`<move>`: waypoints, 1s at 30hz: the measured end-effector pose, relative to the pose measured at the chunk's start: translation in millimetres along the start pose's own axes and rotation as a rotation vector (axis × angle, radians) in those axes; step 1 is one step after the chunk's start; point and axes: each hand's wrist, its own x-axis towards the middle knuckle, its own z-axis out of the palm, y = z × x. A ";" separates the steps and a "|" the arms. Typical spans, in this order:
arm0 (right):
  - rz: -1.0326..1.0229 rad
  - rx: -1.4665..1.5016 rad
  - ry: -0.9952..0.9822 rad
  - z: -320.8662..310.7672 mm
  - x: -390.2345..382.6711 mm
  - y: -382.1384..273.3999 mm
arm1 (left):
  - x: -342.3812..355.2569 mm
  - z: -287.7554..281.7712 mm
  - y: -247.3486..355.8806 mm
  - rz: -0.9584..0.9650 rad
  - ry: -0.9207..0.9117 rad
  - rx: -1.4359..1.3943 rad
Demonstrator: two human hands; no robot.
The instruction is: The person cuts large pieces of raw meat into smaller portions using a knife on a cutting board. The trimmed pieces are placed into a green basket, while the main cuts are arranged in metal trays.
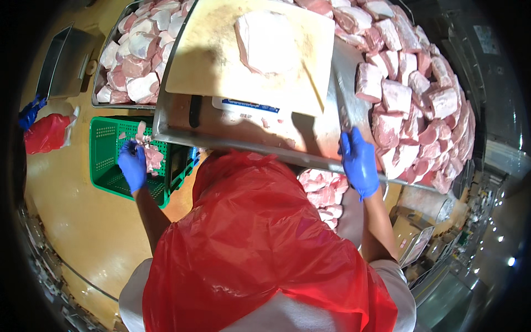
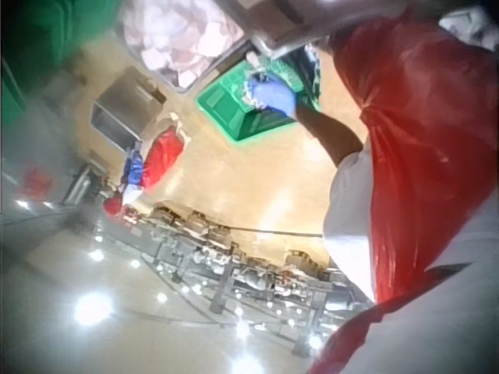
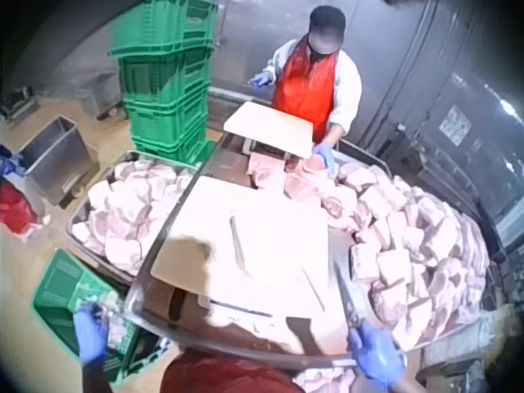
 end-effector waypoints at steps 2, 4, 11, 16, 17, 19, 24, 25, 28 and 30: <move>0.079 0.232 0.079 15.9 15.9 -5.9 | 5.3 -21.7 -16.9 -0.024 -0.358 0.498; 0.008 0.347 0.155 28.4 34.3 -28.3 | 44.9 -34.1 42.2 -0.033 -0.384 0.484; -0.164 0.788 0.106 43.7 103.5 -60.2 | 172.5 39.9 275.9 0.504 -0.325 -0.729; -0.081 1.114 -0.042 68.3 98.9 -77.9 | 217.5 119.2 307.1 0.623 -0.547 -0.743; -0.011 1.155 -0.044 76.6 98.0 -77.5 | 217.1 133.0 308.7 0.693 -0.513 -0.671; 0.035 1.240 -0.125 94.8 98.0 -90.7 | 230.9 189.7 282.4 1.440 0.088 -0.197; 0.020 1.281 0.022 103.8 100.7 -52.8 | 123.8 144.5 315.4 0.447 -0.639 -0.622; -0.007 1.207 0.075 103.8 85.3 -64.9 | 98.9 110.0 308.5 0.408 -0.611 -0.539; -0.134 1.181 -0.038 113.5 55.1 -86.0 | 20.7 102.8 257.0 0.362 -0.237 -0.914; -0.127 1.127 -0.077 121.0 47.8 -112.4 | -2.4 68.3 243.5 0.238 -0.018 -0.897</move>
